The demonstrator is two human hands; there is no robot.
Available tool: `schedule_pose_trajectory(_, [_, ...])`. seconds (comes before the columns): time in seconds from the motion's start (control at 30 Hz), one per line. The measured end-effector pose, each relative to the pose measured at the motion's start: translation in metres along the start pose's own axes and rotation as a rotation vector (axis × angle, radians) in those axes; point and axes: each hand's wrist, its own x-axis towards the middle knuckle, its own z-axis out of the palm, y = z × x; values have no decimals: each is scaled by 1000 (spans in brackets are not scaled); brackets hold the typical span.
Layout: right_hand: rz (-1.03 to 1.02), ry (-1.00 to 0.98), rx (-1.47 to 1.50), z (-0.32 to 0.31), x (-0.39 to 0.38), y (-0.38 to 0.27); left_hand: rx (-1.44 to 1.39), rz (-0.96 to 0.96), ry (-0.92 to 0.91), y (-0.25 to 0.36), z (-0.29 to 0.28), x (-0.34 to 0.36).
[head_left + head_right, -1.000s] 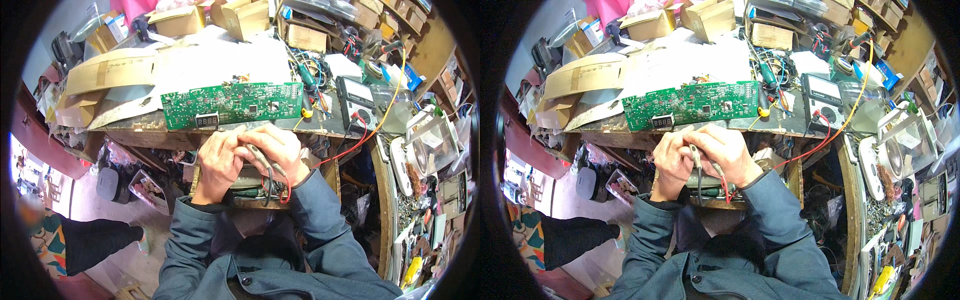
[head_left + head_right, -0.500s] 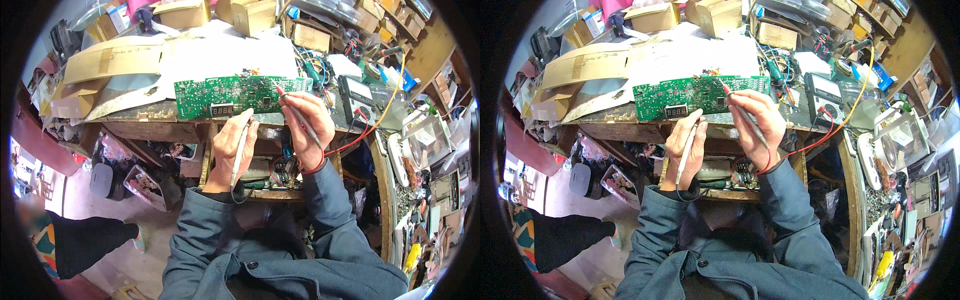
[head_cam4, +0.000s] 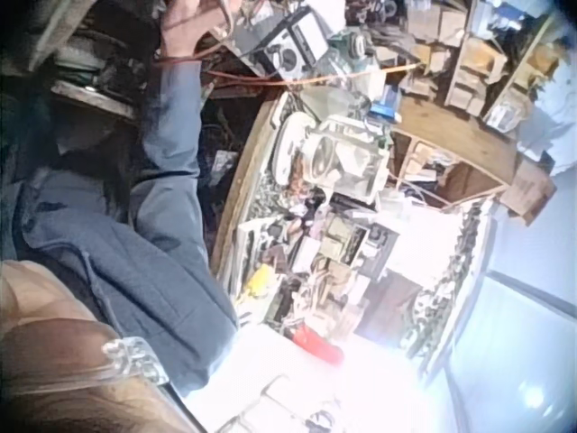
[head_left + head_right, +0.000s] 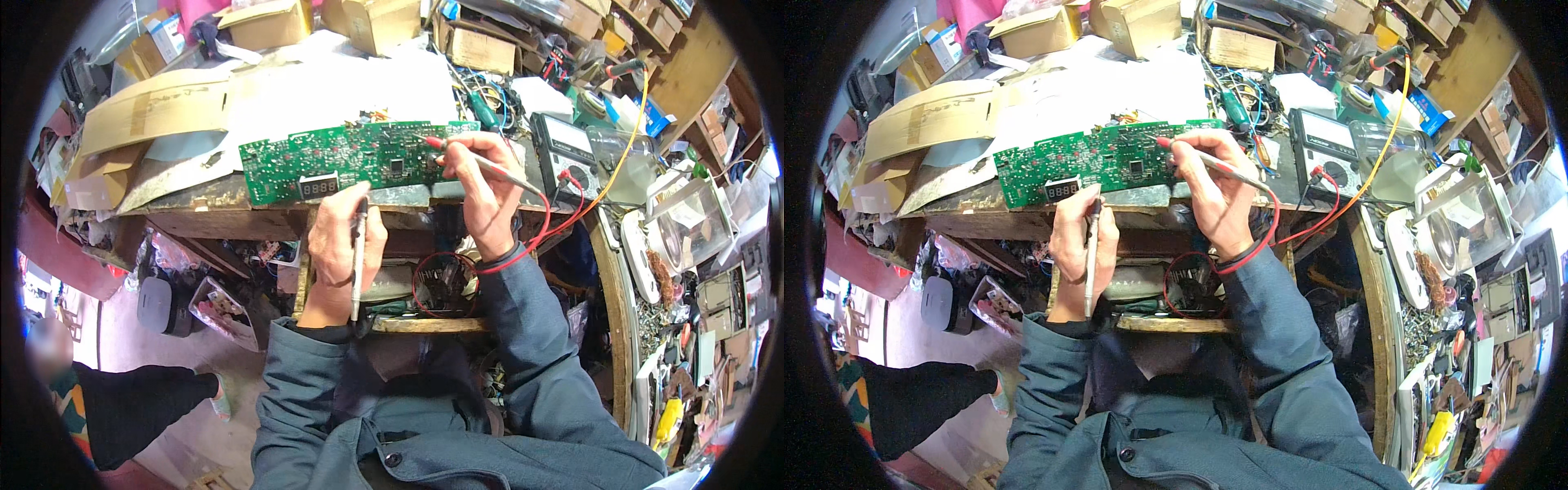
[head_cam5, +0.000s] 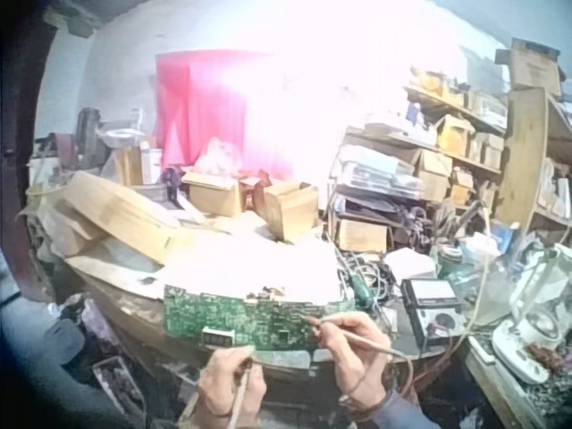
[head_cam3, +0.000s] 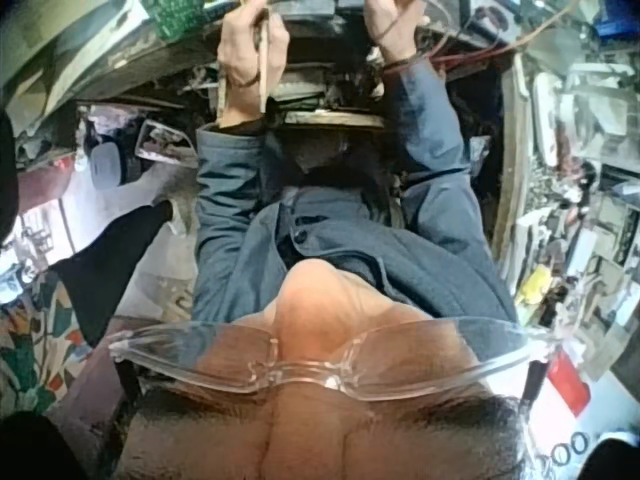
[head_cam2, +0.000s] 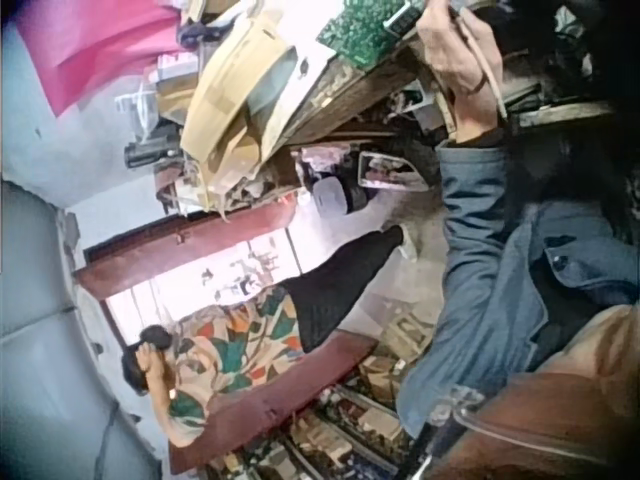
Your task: The person holds a green circuit board and uses a multimeter with red and black probes to test various points on the board. The person rotates the board to access different areas and continues probing throughout the clip.
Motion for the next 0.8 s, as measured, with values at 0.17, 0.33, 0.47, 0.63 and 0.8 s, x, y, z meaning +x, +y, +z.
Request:
schedule_pose_trajectory(0.17, [119,9,105,3,5,6,-112,-207,17,0,5,-9])
schedule_pose_trajectory(0.33, [106,43,133,-1,10,10,-61,-161,-36,6,2,-2])
schedule_pose_trajectory(0.47, [138,38,104,2,7,8,-10,-80,-57,4,4,1])
schedule_pose_trajectory(0.63, [90,-3,-47,5,-2,6,18,-43,-80,2,9,2])
schedule_pose_trajectory(0.8, [74,55,-9,8,-6,12,11,-44,-88,4,10,6])
